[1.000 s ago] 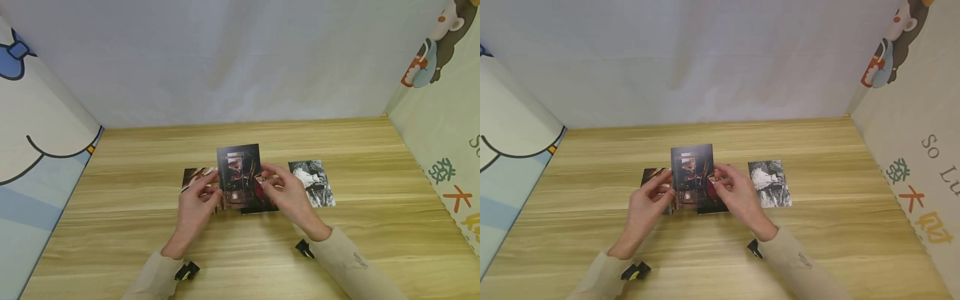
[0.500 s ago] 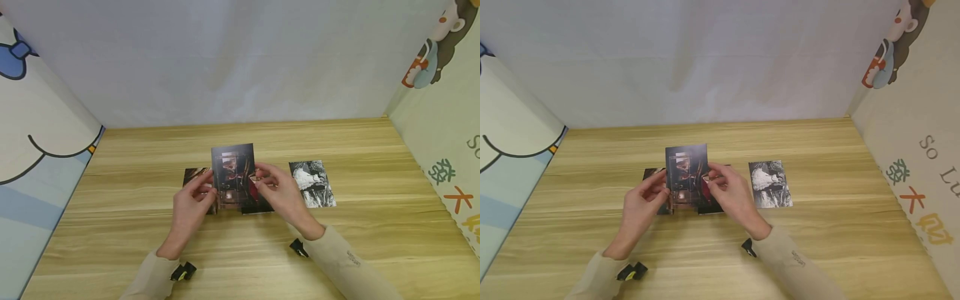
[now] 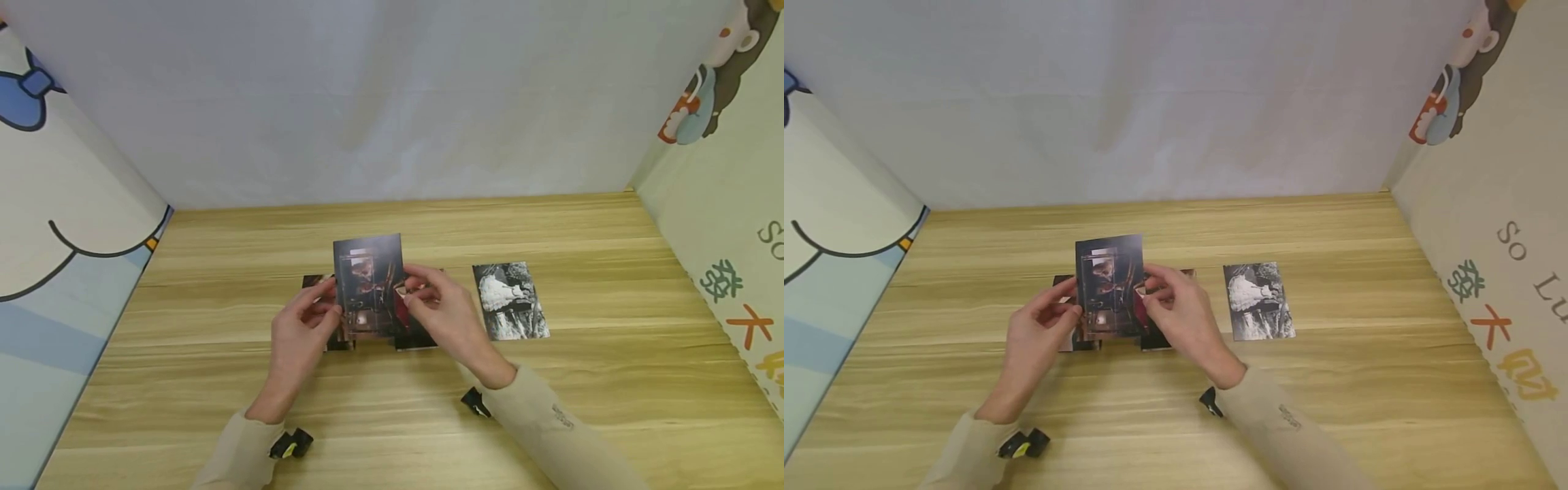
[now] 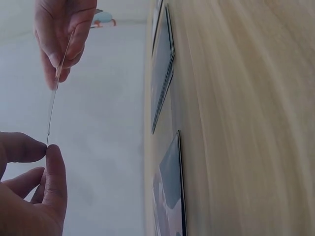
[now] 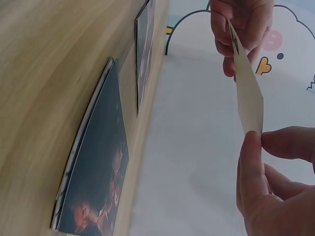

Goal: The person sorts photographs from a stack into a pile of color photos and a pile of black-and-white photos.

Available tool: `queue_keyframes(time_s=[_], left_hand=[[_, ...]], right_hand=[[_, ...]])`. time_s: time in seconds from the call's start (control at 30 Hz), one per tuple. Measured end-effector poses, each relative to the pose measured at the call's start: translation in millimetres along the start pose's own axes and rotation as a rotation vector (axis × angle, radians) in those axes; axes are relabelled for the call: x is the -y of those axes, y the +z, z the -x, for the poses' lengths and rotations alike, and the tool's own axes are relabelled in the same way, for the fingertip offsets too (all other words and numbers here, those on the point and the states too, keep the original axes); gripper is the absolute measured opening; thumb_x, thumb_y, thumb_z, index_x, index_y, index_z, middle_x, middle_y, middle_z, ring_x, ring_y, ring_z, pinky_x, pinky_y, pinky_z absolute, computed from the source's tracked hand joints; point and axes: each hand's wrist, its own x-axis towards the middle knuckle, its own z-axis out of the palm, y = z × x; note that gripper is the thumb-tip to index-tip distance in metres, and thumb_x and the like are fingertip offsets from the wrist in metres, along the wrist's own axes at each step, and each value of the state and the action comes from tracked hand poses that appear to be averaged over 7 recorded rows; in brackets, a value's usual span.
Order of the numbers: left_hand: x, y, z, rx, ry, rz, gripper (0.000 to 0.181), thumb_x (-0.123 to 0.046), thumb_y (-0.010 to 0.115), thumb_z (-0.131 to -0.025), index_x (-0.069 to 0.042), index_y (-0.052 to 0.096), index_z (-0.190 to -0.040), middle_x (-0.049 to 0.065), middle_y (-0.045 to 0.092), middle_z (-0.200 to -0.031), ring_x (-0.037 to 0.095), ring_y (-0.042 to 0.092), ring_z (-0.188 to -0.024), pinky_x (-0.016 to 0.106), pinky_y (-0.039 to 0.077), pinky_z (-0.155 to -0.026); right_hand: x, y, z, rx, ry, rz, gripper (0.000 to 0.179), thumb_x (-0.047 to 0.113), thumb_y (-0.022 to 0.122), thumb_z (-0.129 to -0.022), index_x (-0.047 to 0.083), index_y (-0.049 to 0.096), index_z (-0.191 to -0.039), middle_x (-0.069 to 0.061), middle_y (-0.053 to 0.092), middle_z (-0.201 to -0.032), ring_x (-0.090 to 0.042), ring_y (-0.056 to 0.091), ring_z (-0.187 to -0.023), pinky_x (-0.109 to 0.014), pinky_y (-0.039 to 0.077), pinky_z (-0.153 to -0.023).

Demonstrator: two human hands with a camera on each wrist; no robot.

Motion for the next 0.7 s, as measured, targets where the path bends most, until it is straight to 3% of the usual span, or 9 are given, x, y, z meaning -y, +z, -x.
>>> queue_keyframes(time_s=[0.43,0.7], left_hand=[[2.6,-15.2,1.0,-0.032,-0.079,-0.096,0.043,0.003,0.067,-0.093,-0.002,0.067,-0.136,0.015,0.069,-0.124,0.018,0.067,-0.096,0.013,0.055,-0.075],[5.2,-23.9,-0.3,-0.068,-0.099,-0.069,0.040,0.004,0.068,-0.093,0.001,0.068,-0.133,0.020,0.069,-0.122,0.005,0.063,-0.090,0.011,0.053,-0.074]], right_hand=[[2.6,16.3,-3.8,0.017,-0.031,0.026,0.052,-0.005,0.068,-0.090,0.001,0.061,-0.141,-0.012,0.069,-0.114,-0.024,0.069,-0.098,-0.030,0.060,-0.088],[3.1,27.1,-5.3,0.044,-0.046,0.035,0.053,-0.002,0.063,-0.092,0.004,0.058,-0.145,-0.009,0.068,-0.112,-0.019,0.069,-0.095,-0.033,0.060,-0.086]])
